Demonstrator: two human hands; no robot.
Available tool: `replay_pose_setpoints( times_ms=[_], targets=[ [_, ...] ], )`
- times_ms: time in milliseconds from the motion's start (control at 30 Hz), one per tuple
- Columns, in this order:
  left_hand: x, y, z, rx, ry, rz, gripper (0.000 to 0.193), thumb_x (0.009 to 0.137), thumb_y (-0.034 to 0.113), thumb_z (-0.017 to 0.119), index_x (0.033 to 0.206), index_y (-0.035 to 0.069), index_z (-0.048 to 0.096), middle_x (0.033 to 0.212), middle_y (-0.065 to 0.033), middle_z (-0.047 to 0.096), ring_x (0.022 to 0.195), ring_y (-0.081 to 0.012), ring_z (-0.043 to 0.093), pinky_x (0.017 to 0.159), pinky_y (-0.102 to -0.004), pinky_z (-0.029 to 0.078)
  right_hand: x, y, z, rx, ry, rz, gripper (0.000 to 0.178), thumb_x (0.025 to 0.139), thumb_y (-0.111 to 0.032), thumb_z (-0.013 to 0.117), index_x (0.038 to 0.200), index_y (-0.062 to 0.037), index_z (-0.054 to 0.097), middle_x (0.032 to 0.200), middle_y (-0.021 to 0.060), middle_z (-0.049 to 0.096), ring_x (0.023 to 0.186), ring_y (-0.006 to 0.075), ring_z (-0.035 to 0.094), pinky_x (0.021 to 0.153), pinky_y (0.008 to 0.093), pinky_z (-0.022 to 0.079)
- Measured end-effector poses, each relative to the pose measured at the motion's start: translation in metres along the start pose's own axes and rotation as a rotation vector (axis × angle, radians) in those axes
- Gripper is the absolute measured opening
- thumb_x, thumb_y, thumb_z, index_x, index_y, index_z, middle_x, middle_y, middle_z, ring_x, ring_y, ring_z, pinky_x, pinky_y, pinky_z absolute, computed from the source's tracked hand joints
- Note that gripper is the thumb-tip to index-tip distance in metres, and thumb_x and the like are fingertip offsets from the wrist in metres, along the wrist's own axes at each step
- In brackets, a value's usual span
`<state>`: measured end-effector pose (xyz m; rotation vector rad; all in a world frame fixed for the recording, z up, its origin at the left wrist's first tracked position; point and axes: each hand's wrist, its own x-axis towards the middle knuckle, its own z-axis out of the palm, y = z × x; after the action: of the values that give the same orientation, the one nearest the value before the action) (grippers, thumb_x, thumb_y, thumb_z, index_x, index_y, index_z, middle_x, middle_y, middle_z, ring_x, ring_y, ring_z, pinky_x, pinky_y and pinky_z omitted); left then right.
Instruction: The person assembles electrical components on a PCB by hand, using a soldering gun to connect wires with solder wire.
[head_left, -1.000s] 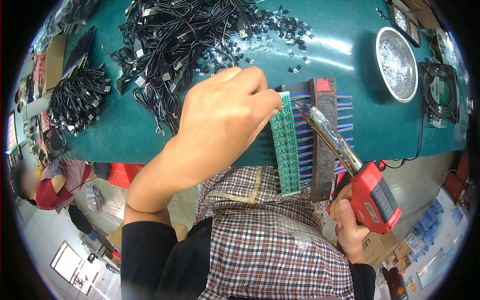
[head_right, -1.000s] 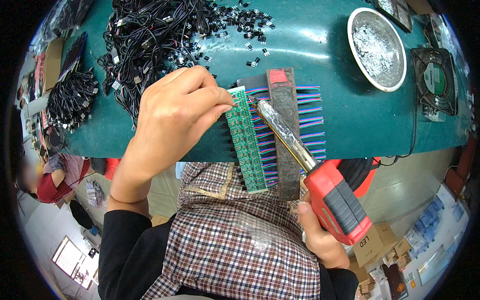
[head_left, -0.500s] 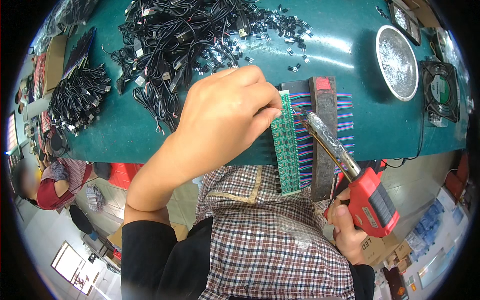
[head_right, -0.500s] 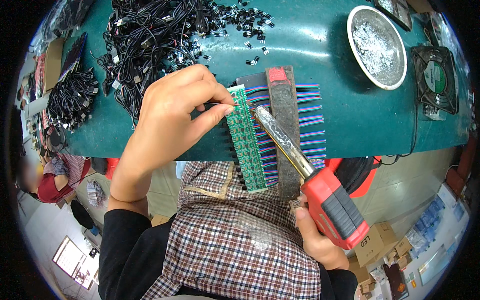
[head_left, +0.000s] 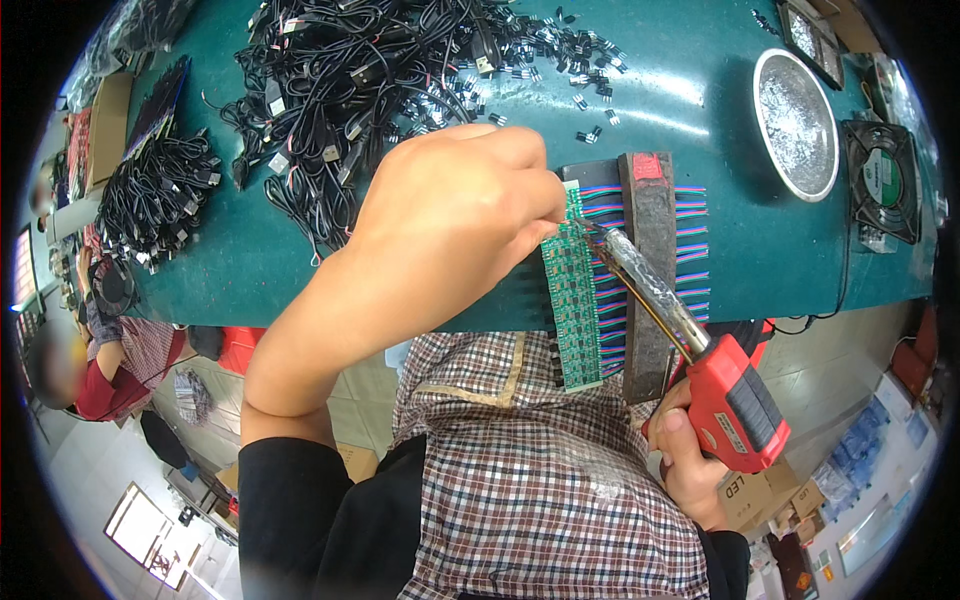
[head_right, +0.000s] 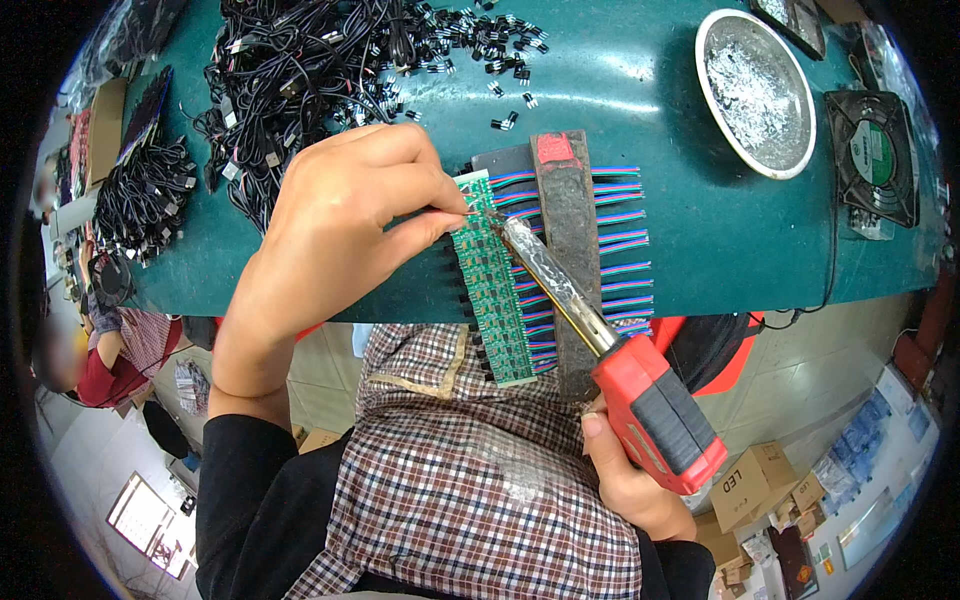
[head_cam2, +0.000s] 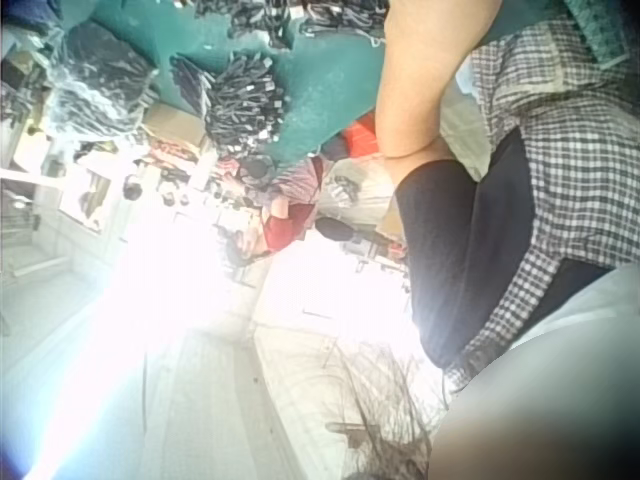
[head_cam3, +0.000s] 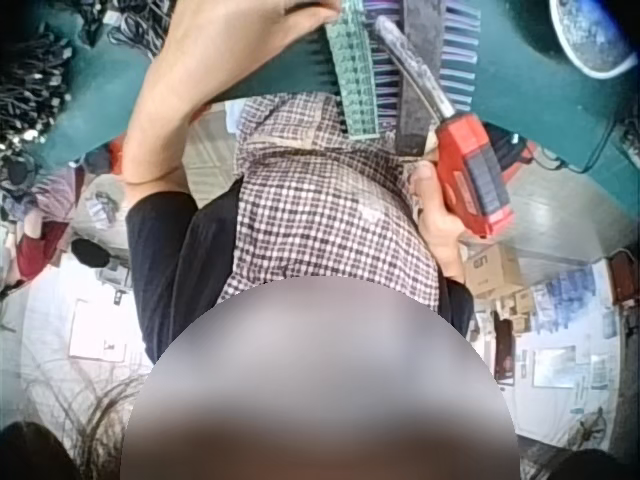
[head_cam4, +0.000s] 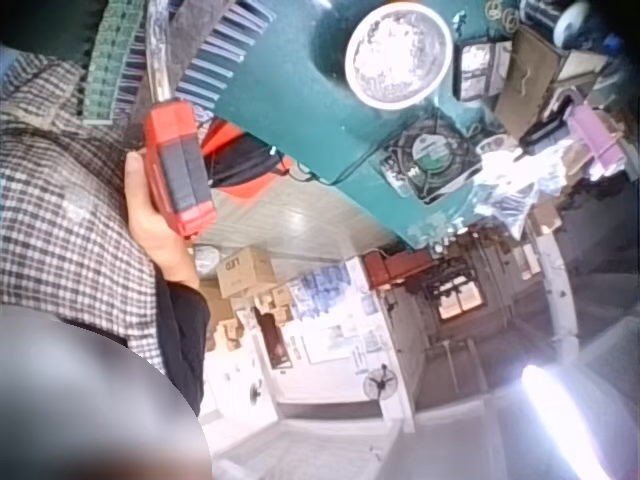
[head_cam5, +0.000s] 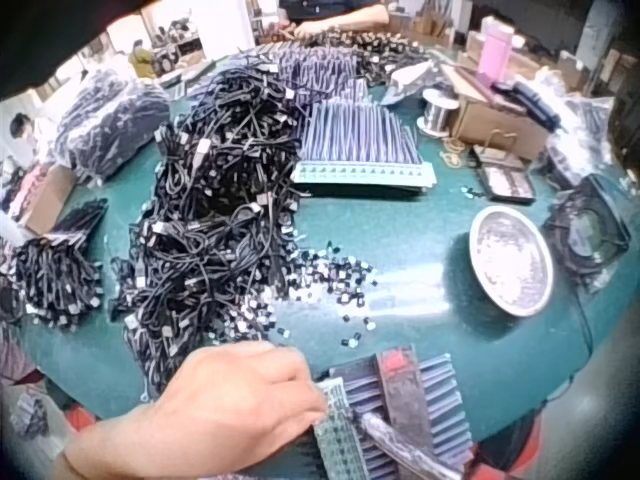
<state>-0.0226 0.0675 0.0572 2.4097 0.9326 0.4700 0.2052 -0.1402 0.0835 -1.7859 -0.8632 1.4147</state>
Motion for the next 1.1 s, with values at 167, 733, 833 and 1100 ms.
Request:
replay_pose_setpoints(
  times_ms=[167,733,833,1100],
  targets=[
    [-0.001,-0.003,-0.003,0.172,-0.068,0.175,0.013,0.072,0.009,0.078,0.083,0.010,0.072,0.080,-0.0012,0.060,0.069,-0.0203,0.061,0.059,-0.0337,0.050,-0.002,0.000,0.001,0.016,0.016,0.013,0.021,0.094,-0.020,0.065,0.091,-0.0006,0.056,0.062,0.0036,0.050,0.049,0.0110,0.045,0.050,0.0268,0.039],
    [-0.003,-0.003,-0.002,0.400,-0.103,0.388,0.016,0.073,0.019,0.068,0.088,0.012,0.067,0.088,0.0014,0.057,0.074,-0.0149,0.056,0.060,-0.0289,0.050,-0.008,0.010,-0.001,-0.075,0.045,0.028,0.014,0.093,-0.013,0.063,0.096,-0.0010,0.056,0.071,0.0047,0.054,0.056,0.0108,0.049,0.054,0.0274,0.042],
    [-0.003,-0.003,-0.001,0.389,-0.071,0.397,0.017,0.072,0.019,0.068,0.088,0.012,0.067,0.087,0.0013,0.057,0.073,-0.0149,0.056,0.059,-0.0284,0.050,-0.007,0.011,-0.010,-0.216,-0.024,-0.055,0.016,0.093,-0.014,0.064,0.096,-0.0006,0.056,0.072,0.0048,0.054,0.056,0.0112,0.050,0.054,0.0281,0.042],
    [-0.002,-0.003,-0.004,0.415,-0.092,0.396,0.016,0.072,0.019,0.067,0.086,0.012,0.066,0.086,0.0012,0.056,0.073,-0.0146,0.055,0.058,-0.0279,0.050,-0.009,0.014,-0.012,-0.170,0.032,-0.115,0.022,0.094,-0.017,0.066,0.101,0.0011,0.056,0.070,0.0051,0.052,0.055,0.0111,0.048,0.054,0.0287,0.042]
  ],
)
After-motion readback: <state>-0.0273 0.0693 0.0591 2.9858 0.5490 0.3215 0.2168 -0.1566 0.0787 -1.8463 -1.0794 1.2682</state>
